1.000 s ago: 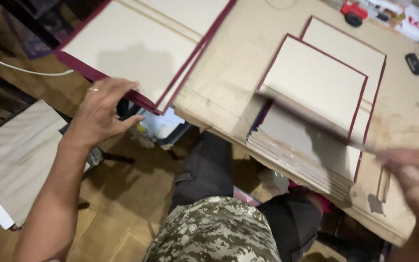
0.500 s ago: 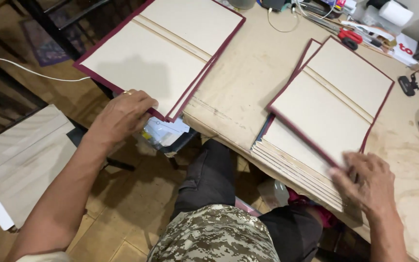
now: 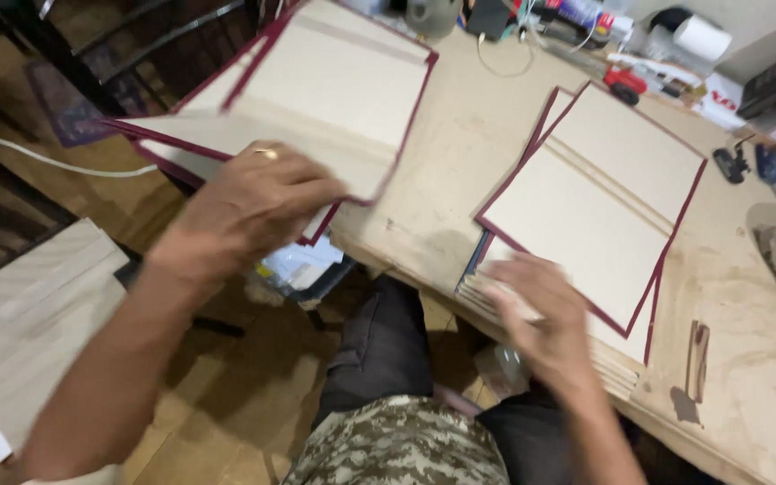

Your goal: Assembling book covers by applying glue to the edges of the cover material and folding it over cardboard inserts.

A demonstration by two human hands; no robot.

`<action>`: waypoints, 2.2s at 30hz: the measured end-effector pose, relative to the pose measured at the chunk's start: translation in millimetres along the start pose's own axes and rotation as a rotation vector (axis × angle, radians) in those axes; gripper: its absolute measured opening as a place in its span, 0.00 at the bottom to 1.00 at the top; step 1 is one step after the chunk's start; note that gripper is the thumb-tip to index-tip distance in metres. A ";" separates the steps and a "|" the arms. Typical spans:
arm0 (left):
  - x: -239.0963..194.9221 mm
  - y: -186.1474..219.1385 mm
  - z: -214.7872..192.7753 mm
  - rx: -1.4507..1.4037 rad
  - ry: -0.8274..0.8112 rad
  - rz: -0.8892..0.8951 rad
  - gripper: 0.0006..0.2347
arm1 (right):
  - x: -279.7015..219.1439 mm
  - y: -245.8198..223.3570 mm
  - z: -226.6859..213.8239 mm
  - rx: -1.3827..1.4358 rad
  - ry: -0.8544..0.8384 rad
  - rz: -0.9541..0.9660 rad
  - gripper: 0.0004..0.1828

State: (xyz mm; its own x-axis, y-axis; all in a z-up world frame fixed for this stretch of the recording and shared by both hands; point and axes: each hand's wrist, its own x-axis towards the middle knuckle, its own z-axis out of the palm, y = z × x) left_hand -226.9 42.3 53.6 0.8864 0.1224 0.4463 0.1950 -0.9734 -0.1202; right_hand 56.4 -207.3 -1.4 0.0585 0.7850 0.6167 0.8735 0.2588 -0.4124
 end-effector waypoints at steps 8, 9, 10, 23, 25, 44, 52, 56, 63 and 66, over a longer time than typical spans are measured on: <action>73.0 -20.0 2.9 0.028 0.345 0.019 0.08 | 137.3 -20.2 62.6 0.334 0.177 0.271 0.16; 79.8 -28.4 9.0 -0.023 0.487 0.040 0.08 | 147.8 -14.8 68.9 0.428 0.219 0.339 0.18; 82.7 -31.6 14.5 -0.026 0.485 0.040 0.08 | 153.7 -13.9 70.0 0.428 0.218 0.343 0.18; 84.9 -30.5 27.3 0.149 0.677 0.066 0.08 | 175.5 0.7 74.8 0.468 0.185 0.298 0.15; 84.0 -28.1 28.2 0.165 0.671 0.067 0.08 | 177.3 0.0 75.1 0.459 0.197 0.287 0.14; 93.6 -36.3 4.4 0.216 0.511 -0.035 0.13 | 180.6 12.8 93.4 0.496 0.177 0.210 0.11; 100.1 -44.8 21.0 0.195 0.480 -0.001 0.08 | 176.5 16.5 93.0 0.491 0.173 0.189 0.13; 103.7 -41.9 22.7 0.160 0.509 0.035 0.11 | 173.7 15.7 91.5 0.450 0.180 0.203 0.14; 102.9 -38.8 22.4 0.194 0.497 0.038 0.16 | 172.4 17.8 94.2 0.433 0.201 0.195 0.15; 104.0 -35.8 20.7 0.215 0.483 0.016 0.17 | 173.3 10.9 91.3 0.401 0.196 0.189 0.17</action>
State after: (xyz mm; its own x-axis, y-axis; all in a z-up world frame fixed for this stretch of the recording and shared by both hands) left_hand -133.0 93.9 86.1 0.6057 -0.0451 0.7945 0.3095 -0.9064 -0.2874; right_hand 32.0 -17.0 39.7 0.3220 0.7287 0.6044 0.5856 0.3483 -0.7319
